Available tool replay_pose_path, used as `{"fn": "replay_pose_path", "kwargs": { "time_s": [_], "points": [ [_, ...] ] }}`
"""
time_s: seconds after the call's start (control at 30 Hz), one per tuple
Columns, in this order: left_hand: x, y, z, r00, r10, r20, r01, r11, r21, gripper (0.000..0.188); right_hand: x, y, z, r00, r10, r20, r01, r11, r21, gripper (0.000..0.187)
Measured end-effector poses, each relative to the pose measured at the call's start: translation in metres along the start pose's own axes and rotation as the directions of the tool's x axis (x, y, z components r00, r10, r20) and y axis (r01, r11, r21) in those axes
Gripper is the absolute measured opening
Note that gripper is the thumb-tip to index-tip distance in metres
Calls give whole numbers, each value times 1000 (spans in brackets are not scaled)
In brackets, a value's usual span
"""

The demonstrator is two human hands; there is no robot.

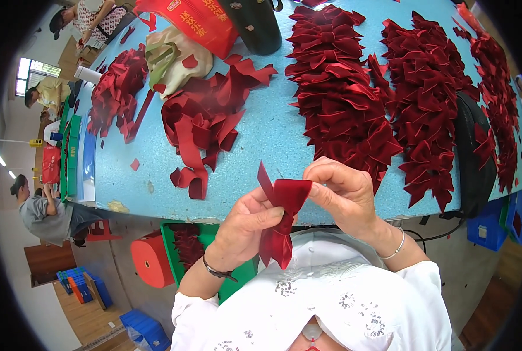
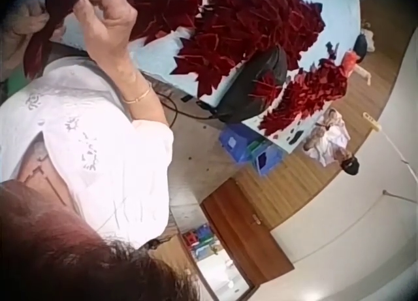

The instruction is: Assembling red fabric bows by hand at a factory workbench.

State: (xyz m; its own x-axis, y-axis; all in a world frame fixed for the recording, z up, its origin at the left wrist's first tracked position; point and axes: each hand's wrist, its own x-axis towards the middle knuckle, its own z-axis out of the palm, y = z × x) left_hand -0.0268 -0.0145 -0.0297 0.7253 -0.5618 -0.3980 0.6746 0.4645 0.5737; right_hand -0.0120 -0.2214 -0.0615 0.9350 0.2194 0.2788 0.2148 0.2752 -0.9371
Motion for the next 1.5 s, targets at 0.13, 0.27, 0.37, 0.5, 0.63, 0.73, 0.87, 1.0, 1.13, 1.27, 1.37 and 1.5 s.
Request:
{"fn": "replay_pose_path", "kwargs": {
  "time_s": [0.13,0.27,0.37,0.5,0.63,0.73,0.87,1.0,1.13,1.27,1.37,1.5],
  "points": [
    [0,1,2,999,51,3,-51,999,12,42,-5,-3,6,965,262,-23,-248,937,247,14],
    [0,2,8,997,61,-44,-59,997,42,42,-1,-4,1,961,264,81,-275,888,367,16],
    [0,2,8,996,56,-73,-53,997,48,43,1,-4,3,969,238,68,-246,900,361,16],
    [1,2,7,999,40,-24,-38,996,85,43,3,-6,7,984,160,77,-175,948,267,16],
    [1,-1,10,994,92,-60,-83,986,143,43,-1,-1,0,993,105,54,-108,992,61,15],
    [1,-1,11,992,94,-82,-82,987,140,42,-5,-2,4,993,121,-4,-120,992,43,14],
    [3,-2,13,992,79,-94,-73,995,69,44,-6,-5,10,982,171,-82,-158,977,140,12],
    [1,3,18,996,65,-69,-57,993,105,42,-5,-5,11,990,113,-82,-110,993,36,12],
    [-1,2,13,994,-11,-111,41,961,274,37,-6,-3,12,996,65,-67,-66,998,-9,12],
    [0,2,11,983,34,-182,25,949,315,26,-9,0,10,986,162,-31,-155,975,161,11],
    [0,4,11,981,44,-191,27,935,352,22,-9,5,8,953,302,25,-288,876,387,13],
    [2,3,14,977,93,-192,-22,940,340,21,-6,11,7,921,370,120,-366,720,589,16]
  ]
}}
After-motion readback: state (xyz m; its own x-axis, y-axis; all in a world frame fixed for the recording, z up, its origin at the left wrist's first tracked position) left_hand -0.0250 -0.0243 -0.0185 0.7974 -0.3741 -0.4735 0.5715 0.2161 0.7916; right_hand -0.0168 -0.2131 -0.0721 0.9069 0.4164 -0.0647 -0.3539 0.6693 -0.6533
